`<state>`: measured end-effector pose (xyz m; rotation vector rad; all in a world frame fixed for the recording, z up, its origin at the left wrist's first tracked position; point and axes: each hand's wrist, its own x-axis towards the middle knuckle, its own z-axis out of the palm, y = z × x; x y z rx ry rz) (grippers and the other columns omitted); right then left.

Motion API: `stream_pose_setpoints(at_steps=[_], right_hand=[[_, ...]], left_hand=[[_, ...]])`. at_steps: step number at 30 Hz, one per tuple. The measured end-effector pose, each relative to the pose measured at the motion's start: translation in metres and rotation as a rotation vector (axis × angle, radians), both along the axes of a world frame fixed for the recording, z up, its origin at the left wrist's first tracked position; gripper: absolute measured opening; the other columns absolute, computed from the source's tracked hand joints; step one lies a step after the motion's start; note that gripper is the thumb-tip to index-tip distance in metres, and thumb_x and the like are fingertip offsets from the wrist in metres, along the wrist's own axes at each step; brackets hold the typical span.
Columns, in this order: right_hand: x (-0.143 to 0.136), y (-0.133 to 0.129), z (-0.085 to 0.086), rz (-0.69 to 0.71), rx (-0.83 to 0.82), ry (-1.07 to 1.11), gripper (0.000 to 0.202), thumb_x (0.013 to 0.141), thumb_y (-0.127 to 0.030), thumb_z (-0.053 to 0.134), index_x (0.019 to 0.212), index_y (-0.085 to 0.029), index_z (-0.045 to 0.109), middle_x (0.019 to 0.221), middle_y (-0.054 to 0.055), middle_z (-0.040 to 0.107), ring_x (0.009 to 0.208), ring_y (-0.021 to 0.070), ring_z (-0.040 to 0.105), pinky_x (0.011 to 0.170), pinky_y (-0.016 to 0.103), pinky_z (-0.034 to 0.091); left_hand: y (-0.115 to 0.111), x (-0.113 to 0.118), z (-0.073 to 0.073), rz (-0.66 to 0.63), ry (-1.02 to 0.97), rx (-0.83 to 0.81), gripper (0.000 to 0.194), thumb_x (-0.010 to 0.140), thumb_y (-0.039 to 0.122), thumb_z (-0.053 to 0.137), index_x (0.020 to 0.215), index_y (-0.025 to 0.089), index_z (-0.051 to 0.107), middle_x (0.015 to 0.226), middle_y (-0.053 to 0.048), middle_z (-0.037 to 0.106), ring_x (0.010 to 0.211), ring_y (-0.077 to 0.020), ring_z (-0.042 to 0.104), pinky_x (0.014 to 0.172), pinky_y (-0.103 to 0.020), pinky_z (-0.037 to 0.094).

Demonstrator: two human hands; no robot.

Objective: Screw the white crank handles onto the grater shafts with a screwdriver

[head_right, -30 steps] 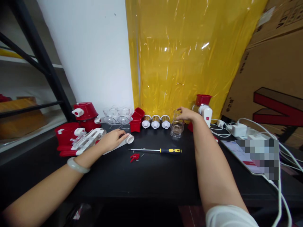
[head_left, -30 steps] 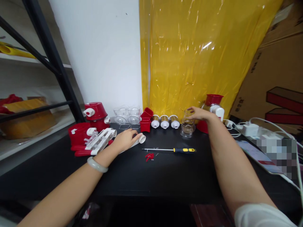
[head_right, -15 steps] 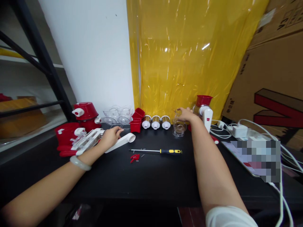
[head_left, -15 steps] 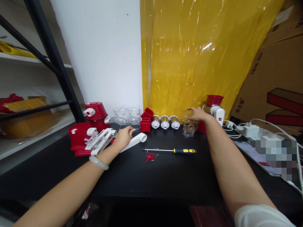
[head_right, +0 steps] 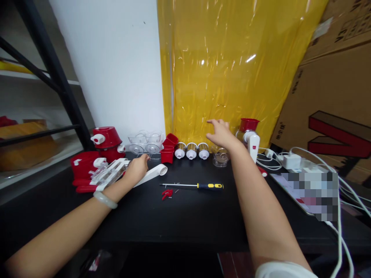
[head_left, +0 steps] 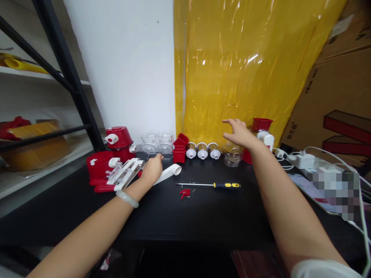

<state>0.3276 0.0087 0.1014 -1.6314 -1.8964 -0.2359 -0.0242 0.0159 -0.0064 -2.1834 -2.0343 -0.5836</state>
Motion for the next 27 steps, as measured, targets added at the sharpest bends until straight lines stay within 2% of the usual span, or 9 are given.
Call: stream_pose_setpoints(at_steps=[2, 5, 7, 9, 11, 14, 17, 21, 27], right_hand=[[-0.021, -0.02, 0.004, 0.252, -0.02, 0.044, 0.05, 0.084, -0.033, 0.053, 0.133, -0.023, 0.049, 0.129, 0.011, 0.055, 0.121, 0.0282, 0.05, 0.102, 0.043, 0.04], [-0.036, -0.042, -0.012, 0.466, -0.458, -0.056, 0.045, 0.08, -0.046, 0.061, 0.119, -0.024, 0.058, 0.107, 0.007, 0.066, 0.096, 0.0226, 0.062, 0.086, 0.035, 0.048], [-0.033, -0.048, -0.032, 0.424, -0.748, -0.167, 0.06, 0.061, -0.057, 0.076, 0.108, -0.022, 0.063, 0.102, 0.007, 0.066, 0.088, 0.0227, 0.063, 0.076, 0.031, 0.049], [-0.023, -0.049, -0.055, 0.324, -0.846, -0.219, 0.069, 0.046, -0.061, 0.082, 0.098, -0.021, 0.063, 0.095, 0.005, 0.065, 0.081, 0.0221, 0.063, 0.067, 0.029, 0.047], [-0.011, -0.046, -0.075, 0.248, -0.939, -0.214, 0.068, 0.041, -0.06, 0.083, 0.091, -0.02, 0.06, 0.085, 0.003, 0.063, 0.072, 0.0195, 0.06, 0.059, 0.027, 0.043], [0.001, -0.043, -0.094, 0.307, -0.948, -0.174, 0.059, 0.045, -0.055, 0.083, 0.085, -0.02, 0.056, 0.081, 0.0, 0.058, 0.066, 0.0149, 0.054, 0.054, 0.024, 0.037], [0.007, -0.042, -0.098, 0.41, -0.915, -0.121, 0.043, 0.058, -0.047, 0.079, 0.081, -0.02, 0.055, 0.074, -0.002, 0.054, 0.066, 0.0128, 0.049, 0.056, 0.023, 0.036], [0.016, -0.046, -0.088, 0.524, -0.837, 0.164, 0.041, 0.068, -0.052, 0.073, 0.082, -0.02, 0.052, 0.076, -0.002, 0.056, 0.067, 0.0125, 0.054, 0.059, 0.024, 0.041], [0.026, -0.046, -0.082, 0.487, -0.654, 0.488, 0.045, 0.071, -0.058, 0.07, 0.086, -0.02, 0.052, 0.067, -0.003, 0.057, 0.051, 0.0096, 0.049, 0.049, 0.023, 0.038]], left_hand=[[-0.008, 0.003, 0.004, 0.025, 0.051, 0.044, 0.04, 0.098, 0.032, 0.026, 0.113, 0.017, 0.06, 0.095, -0.017, 0.072, 0.088, -0.0298, 0.07, 0.077, -0.037, 0.048], [-0.017, 0.005, 0.01, -0.026, 0.043, 0.118, 0.047, 0.099, 0.043, 0.023, 0.108, 0.019, 0.062, 0.097, -0.014, 0.072, 0.089, -0.0284, 0.069, 0.076, -0.034, 0.047], [-0.021, 0.004, 0.014, -0.15, -0.013, 0.103, 0.051, 0.097, 0.052, 0.025, 0.105, 0.02, 0.065, 0.098, -0.012, 0.073, 0.092, -0.0271, 0.068, 0.076, -0.032, 0.047], [-0.023, 0.002, 0.017, -0.292, -0.032, 0.031, 0.054, 0.093, 0.06, 0.031, 0.105, 0.022, 0.067, 0.103, -0.01, 0.072, 0.094, -0.0265, 0.067, 0.076, -0.032, 0.047], [-0.022, -0.002, 0.016, -0.408, 0.008, -0.049, 0.055, 0.088, 0.065, 0.041, 0.105, 0.022, 0.068, 0.108, -0.01, 0.071, 0.096, -0.0268, 0.066, 0.078, -0.032, 0.047], [-0.017, -0.006, 0.012, -0.486, 0.095, -0.127, 0.048, 0.078, 0.062, 0.059, 0.099, 0.02, 0.07, 0.108, -0.011, 0.07, 0.097, -0.0275, 0.066, 0.081, -0.031, 0.046], [-0.014, -0.009, 0.009, -0.454, 0.129, -0.174, 0.033, 0.077, 0.049, 0.065, 0.093, 0.02, 0.068, 0.103, -0.01, 0.071, 0.095, -0.0276, 0.067, 0.078, -0.03, 0.046], [-0.018, -0.009, 0.014, -0.43, 0.14, -0.155, 0.027, 0.084, 0.044, 0.056, 0.095, 0.021, 0.062, 0.099, -0.011, 0.072, 0.091, -0.0286, 0.068, 0.07, -0.031, 0.045], [-0.023, -0.009, 0.021, -0.313, -0.043, -0.054, 0.028, 0.093, 0.045, 0.04, 0.1, 0.019, 0.048, 0.084, -0.011, 0.071, 0.077, -0.0268, 0.07, 0.064, -0.031, 0.045]])
